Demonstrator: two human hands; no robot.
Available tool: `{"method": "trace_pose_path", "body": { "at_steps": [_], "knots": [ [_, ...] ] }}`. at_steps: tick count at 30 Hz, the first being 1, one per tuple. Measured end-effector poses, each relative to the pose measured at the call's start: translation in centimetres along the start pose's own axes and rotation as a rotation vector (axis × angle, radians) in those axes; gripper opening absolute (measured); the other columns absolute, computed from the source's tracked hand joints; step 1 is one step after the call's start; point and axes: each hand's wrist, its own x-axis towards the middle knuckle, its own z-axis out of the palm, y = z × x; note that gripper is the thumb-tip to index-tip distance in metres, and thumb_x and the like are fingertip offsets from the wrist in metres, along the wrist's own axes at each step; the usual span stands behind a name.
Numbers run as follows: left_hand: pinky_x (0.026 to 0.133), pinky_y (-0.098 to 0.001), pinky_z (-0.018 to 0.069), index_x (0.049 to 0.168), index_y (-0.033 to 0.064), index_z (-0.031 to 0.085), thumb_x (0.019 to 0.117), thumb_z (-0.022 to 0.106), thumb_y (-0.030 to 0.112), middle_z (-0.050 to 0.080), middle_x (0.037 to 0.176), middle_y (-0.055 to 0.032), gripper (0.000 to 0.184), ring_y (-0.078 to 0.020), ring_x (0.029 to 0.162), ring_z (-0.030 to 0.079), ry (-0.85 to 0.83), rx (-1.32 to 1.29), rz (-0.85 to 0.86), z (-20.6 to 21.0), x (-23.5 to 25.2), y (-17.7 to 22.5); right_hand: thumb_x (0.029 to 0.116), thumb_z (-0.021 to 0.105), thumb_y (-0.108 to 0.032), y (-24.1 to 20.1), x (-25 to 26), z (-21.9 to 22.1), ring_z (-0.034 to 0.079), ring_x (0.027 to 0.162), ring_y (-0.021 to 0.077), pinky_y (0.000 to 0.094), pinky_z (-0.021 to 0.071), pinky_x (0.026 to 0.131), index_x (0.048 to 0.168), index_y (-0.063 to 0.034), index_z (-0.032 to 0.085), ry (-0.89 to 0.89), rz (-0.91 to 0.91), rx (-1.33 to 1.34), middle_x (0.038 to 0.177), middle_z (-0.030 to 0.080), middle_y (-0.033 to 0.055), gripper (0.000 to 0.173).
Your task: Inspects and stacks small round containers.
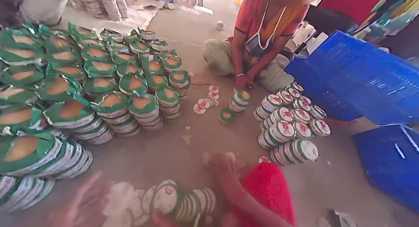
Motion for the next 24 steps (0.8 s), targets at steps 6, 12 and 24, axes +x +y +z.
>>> {"method": "trace_pose_path", "body": {
  "at_steps": [6, 12, 24],
  "knots": [
    [0.114, -0.0628, 0.0347, 0.147, -0.0017, 0.049, 0.0923, 0.065, 0.028, 0.047, 0.149, -0.0301, 0.064, -0.049, 0.14, 0.042, -0.166, 0.349, 0.134, 4.9, 0.3, -4.5, 0.0838, 0.079, -0.043, 0.8, -2.3, 0.1, 0.006, 0.157, 0.0448, 0.0737, 0.009, 0.119, 0.159, -0.005, 0.034, -0.052, 0.215, -0.007, 0.17, 0.014, 0.019, 0.095],
    [0.116, -0.0577, 0.035, 0.147, 0.0009, 0.05, 0.0908, 0.07, 0.022, 0.046, 0.153, -0.0252, 0.063, -0.0439, 0.143, 0.041, -0.104, 0.296, 0.067, 5.1, 1.3, -2.8, 0.0799, 0.084, -0.031, 1.3, 1.6, -1.4, -0.001, 0.156, 0.0471, 0.0727, 0.0048, 0.12, 0.158, -0.0059, 0.037, -0.15, 0.291, -0.108, 0.172, 0.006, 0.0169, 0.095],
    [0.107, -0.0437, 0.0483, 0.146, 0.0015, 0.049, 0.0979, 0.061, 0.022, 0.051, 0.149, -0.0179, 0.054, -0.0287, 0.134, 0.054, 0.209, -0.146, -0.205, 1.5, -1.0, -5.1, 0.0816, 0.083, -0.027, 0.5, 1.4, -0.6, 0.013, 0.154, 0.0497, 0.0706, 0.0122, 0.12, 0.147, -0.0011, 0.052, -0.108, 0.32, -0.193, 0.161, 0.033, 0.0269, 0.076]
  ]
}}
